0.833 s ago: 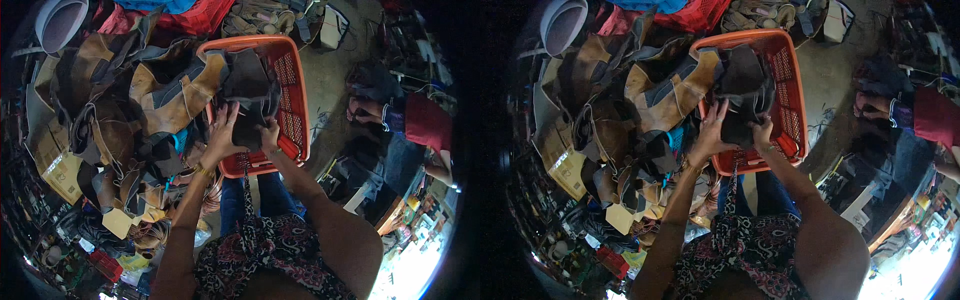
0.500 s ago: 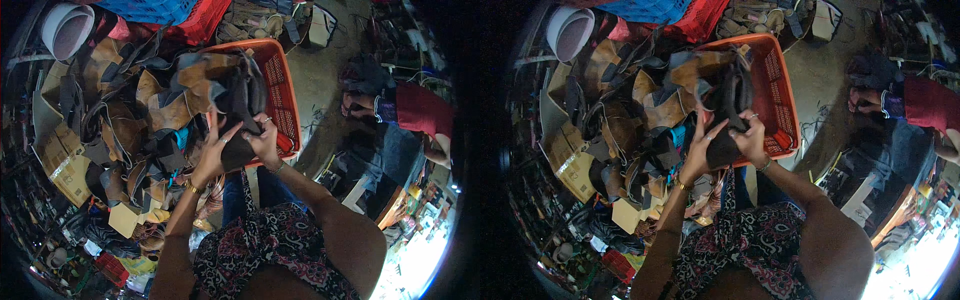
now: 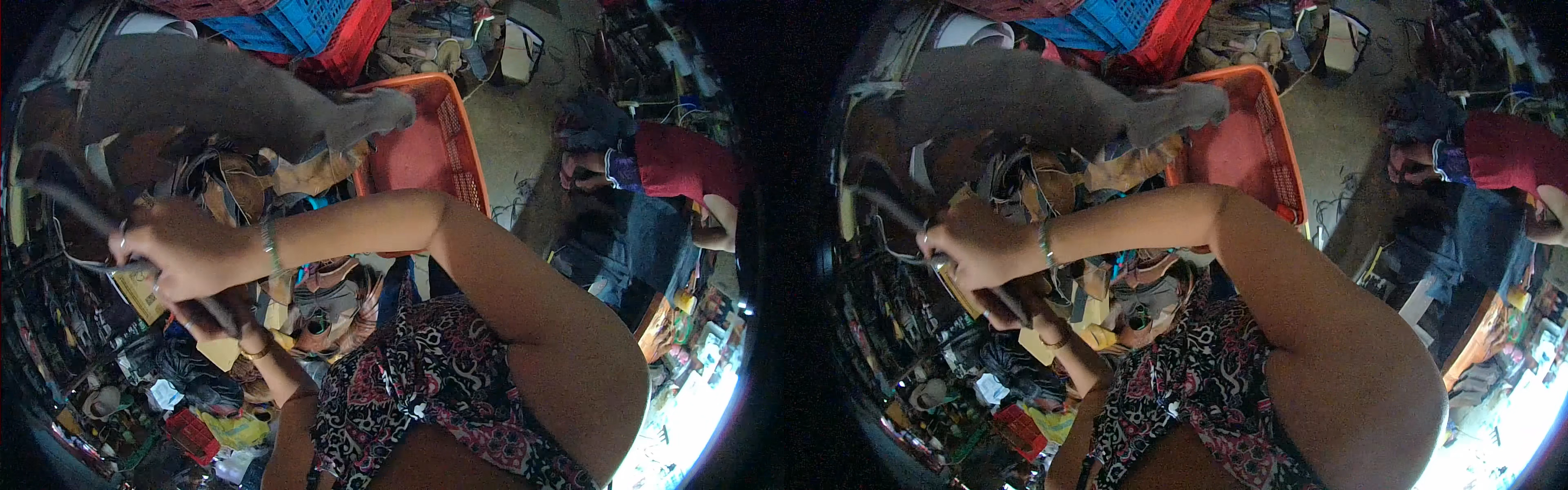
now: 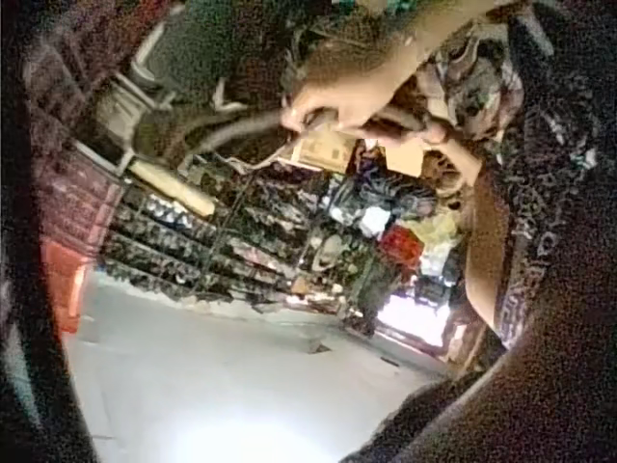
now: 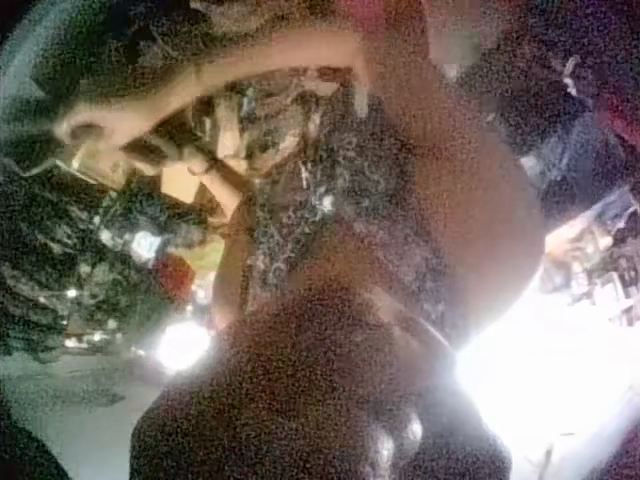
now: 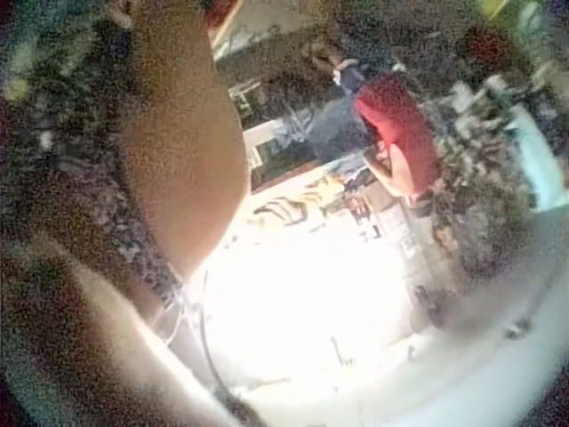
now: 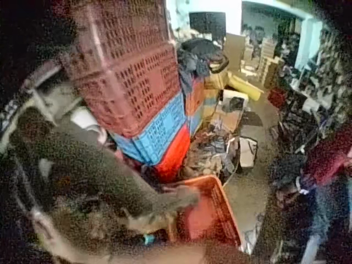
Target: Sort leather components and hammer a leather upper piece onto a shoe template.
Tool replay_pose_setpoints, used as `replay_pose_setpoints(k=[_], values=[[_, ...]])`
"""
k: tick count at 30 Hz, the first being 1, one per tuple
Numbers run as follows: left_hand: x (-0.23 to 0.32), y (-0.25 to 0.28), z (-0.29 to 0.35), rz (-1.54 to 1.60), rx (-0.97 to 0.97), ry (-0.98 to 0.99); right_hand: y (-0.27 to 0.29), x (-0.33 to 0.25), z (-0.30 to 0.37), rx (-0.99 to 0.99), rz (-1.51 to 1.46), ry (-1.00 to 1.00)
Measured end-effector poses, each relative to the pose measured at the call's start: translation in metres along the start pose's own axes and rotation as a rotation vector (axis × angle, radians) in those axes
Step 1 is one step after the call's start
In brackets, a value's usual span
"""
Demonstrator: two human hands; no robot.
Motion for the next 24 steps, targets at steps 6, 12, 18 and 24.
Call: replay_pose_setpoints(k=[6,12,18,24], values=[[-0.074,0.100,-0.038,-0.065,0.105,-0.151,-0.059,-0.025,-0.021,-0.166,-0.027,0.220],[-0.228,0.359,-0.041,0.903,0.717,0.514,-0.091,-0.097,-0.036,-0.242,-0.212,0.447],[-0.087,-0.003,-0.004,-0.164,-0.307,-0.060,-0.081,0.084,0.053,-0.159,-0.012,0.246],[-0.141,-0.069,0.019,-0.227,-0.686,0.169,0.036,0.236,0.214,0.034,0.230,-0.130]])
Point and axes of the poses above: each hand's wrist, its own z-axis away from the middle knuckle, its own y-axis out of the back of the hand, x = y × z, the point moved 4 cm from there along -z, towards the middle knuckle, and after that the axes turned 14 degrees about z, right-handed, at the moved point
